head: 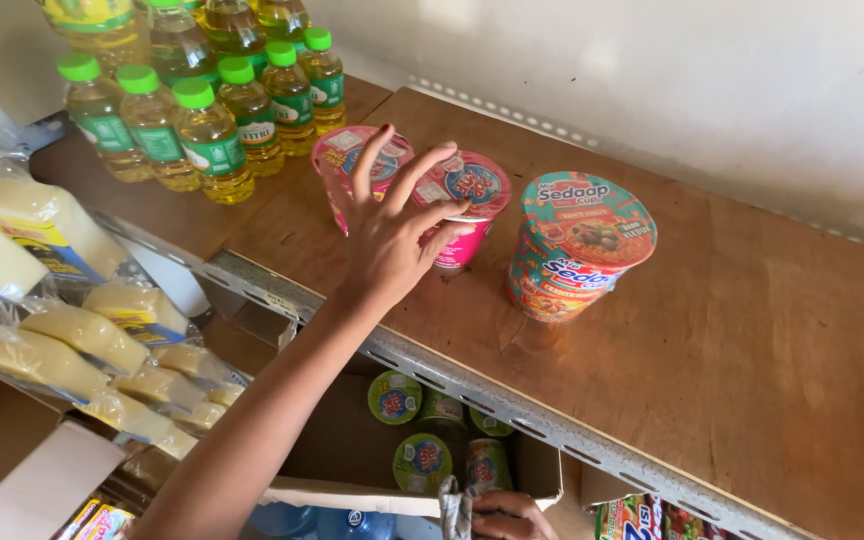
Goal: Cleaning cup noodles with a cloth and stocking them onto grocery store shelves.
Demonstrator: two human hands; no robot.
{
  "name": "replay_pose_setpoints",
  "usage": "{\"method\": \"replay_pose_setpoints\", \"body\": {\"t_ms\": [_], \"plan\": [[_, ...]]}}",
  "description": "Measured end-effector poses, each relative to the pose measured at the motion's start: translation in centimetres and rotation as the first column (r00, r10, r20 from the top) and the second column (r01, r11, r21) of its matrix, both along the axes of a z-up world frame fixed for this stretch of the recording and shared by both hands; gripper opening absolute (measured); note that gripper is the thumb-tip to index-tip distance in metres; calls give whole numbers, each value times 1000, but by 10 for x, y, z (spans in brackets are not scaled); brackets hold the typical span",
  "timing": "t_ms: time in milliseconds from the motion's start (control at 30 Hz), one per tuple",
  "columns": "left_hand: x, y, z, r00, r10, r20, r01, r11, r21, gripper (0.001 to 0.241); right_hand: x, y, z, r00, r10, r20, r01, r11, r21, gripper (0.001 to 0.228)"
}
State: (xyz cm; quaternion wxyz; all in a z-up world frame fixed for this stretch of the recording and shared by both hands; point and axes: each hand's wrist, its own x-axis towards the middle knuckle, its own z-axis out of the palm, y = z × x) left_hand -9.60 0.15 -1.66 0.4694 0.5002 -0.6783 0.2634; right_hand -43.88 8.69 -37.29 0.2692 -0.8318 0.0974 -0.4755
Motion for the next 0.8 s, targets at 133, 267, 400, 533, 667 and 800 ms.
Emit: {"method": "replay_pose_setpoints", "body": {"t_ms": [133, 267, 400, 533, 667, 800], "plan": [[0, 4, -2, 1000, 15, -12, -15, 1000, -21, 15, 2, -8, -18, 998, 50, 36, -49, 998, -32, 23], [10, 8, -5, 1000, 19, -15, -19, 998, 52, 18, 3, 4, -25, 999, 33, -10, -30, 974, 223, 27], [19, 19, -9, 976, 41, -213, -55, 997, -59, 71, 7, 6, 1, 1000, 8, -11, -7, 997, 78, 20], [47, -7, -30, 717, -81, -692, 169, 984, 61, 92, 9, 6, 13, 1000, 7, -13, -6, 999, 44, 18], [62, -23, -41, 764, -74, -641, 202, 971, 130, 92, 6, -1, -1, 1000, 9, -17, -8, 996, 92, 17], [65, -28, -42, 706, -128, -697, 277, 955, 105, 92, 5, 10, 33, 987, 93, -131, -96, 995, -17, 19]]}}
